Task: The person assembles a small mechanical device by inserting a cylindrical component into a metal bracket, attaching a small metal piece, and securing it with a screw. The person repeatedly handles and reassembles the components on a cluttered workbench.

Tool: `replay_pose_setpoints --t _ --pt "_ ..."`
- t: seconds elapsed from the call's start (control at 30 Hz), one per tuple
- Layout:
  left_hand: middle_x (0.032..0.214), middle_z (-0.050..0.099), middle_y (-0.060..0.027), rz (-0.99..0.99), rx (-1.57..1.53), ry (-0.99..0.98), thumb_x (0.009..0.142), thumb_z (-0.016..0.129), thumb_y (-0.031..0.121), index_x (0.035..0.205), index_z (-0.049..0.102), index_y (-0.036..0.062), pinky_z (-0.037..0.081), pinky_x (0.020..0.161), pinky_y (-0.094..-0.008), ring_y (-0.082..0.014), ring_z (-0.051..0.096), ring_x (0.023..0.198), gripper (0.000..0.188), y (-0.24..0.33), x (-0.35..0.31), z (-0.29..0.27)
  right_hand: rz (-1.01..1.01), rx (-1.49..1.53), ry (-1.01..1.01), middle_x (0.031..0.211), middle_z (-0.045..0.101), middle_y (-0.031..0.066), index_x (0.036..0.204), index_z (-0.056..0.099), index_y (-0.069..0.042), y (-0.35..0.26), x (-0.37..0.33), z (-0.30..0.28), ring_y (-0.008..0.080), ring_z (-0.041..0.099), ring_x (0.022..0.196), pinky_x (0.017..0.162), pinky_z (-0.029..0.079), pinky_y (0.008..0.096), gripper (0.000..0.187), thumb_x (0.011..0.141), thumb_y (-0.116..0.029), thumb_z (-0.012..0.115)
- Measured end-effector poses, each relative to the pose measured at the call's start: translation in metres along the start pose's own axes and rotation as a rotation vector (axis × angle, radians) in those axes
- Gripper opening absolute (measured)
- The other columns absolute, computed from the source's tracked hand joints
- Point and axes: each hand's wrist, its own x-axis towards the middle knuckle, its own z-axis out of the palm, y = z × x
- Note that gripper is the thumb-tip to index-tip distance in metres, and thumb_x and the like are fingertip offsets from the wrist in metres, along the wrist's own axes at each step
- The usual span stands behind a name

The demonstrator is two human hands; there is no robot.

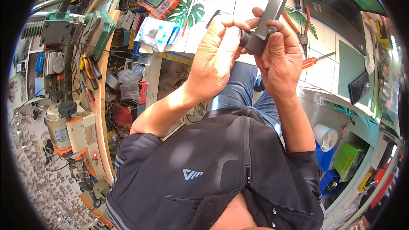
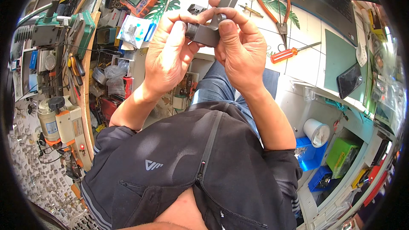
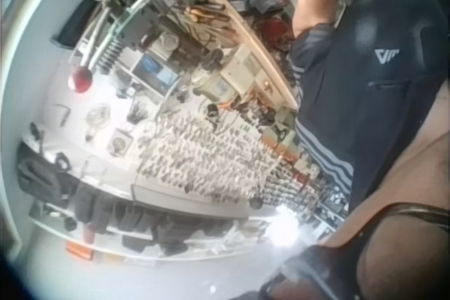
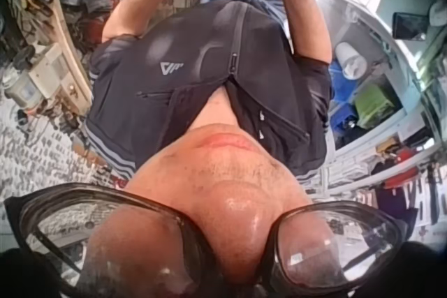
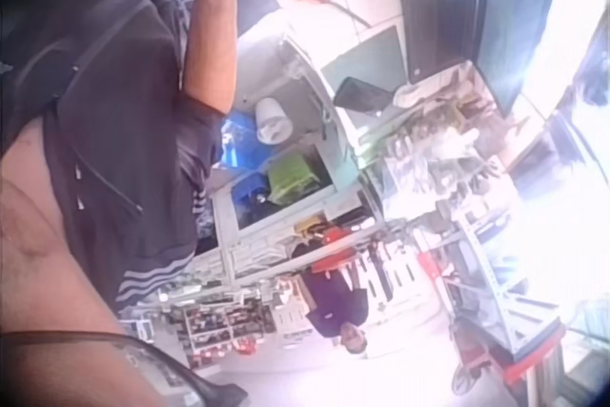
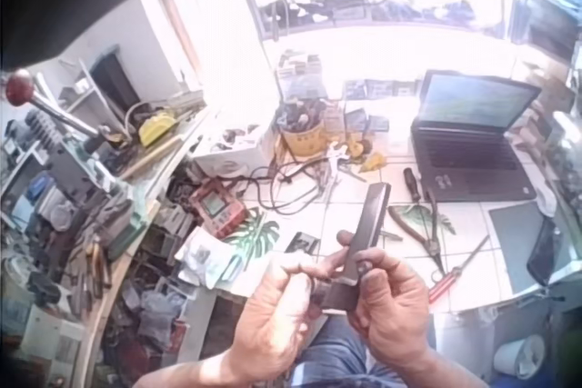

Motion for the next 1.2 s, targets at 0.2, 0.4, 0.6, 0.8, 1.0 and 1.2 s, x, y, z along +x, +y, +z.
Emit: replay_pose_setpoints --t 0.2,0.4,0.6,0.8,1.0,1.2 --pt "0.123 0.055 -0.0172 0.013 0.118 -0.164 0.098 0.045 0.006 0.123 0.043 0.0016 0.05 0.092 -0.0356 -0.02 0.059 0.104 0.025 0.005 0.001 -0.012 0.096 0.004 -0.023 0.098 0.066 0.0068 0.118 0.056 0.004 -0.015 0.003 0.002 -0.0004 0.038 0.046 0.038 0.031 0.0157 0.033 0.097 -0.022 0.053" --pt "0.126 0.053 -0.0182 -0.036 0.185 -0.202 0.094 0.054 0.011 0.125 0.044 0.0046 0.053 0.092 -0.0441 -0.0274 0.057 0.113 0.032 0.01 0.013 -0.024 0.126 -0.02 -0.024 0.083 0.065 0.003 0.116 0.059 0.004 -0.024 0.013 0.007 -0.0003 0.037 0.046 0.04 0.03 0.0155 0.034 0.097 -0.024 0.054" --pt "0.129 0.05 -0.0215 -0.139 -0.122 -0.167 0.095 0.053 0.011 0.126 0.047 0.0042 0.048 0.097 -0.0499 -0.0328 0.055 0.116 0.033 0.023 0.021 -0.032 0.176 -0.043 -0.081 0.095 0.06 0.0087 0.113 0.06 0.003 -0.036 0.024 0.016 0.0002 0.036 0.048 0.041 0.03 0.0149 0.03 0.097 -0.022 0.053" --pt "0.132 0.047 -0.0219 -0.179 -0.235 -0.22 0.093 0.048 0.005 0.132 0.045 0.0047 0.043 0.103 -0.051 -0.0369 0.048 0.124 0.039 0.029 0.021 -0.035 0.177 -0.044 -0.067 0.078 0.06 0.0007 0.112 0.062 0.004 -0.041 0.026 0.022 0.0004 0.037 0.047 0.039 0.029 0.0156 0.031 0.096 -0.022 0.056" --pt "0.133 0.046 -0.0214 -0.2 -0.295 -0.178 0.093 0.048 0.005 0.132 0.044 0.005 0.042 0.104 -0.0502 -0.0369 0.047 0.125 0.04 0.027 0.019 -0.032 0.183 -0.056 -0.094 0.083 0.063 0.0032 0.113 0.061 0.004 -0.042 0.026 0.017 0.0007 0.037 0.048 0.039 0.029 0.0158 0.031 0.096 -0.022 0.056" --pt "0.134 0.044 -0.021 -0.196 -0.278 -0.17 0.093 0.049 0.006 0.131 0.044 0.0046 0.042 0.105 -0.0489 -0.0359 0.045 0.127 0.039 0.028 0.019 -0.026 0.18 -0.057 -0.107 0.09 0.065 0.0048 0.113 0.061 0.004 -0.044 0.027 0.017 0.001 0.037 0.048 0.04 0.029 0.0161 0.03 0.096 -0.021 0.055"
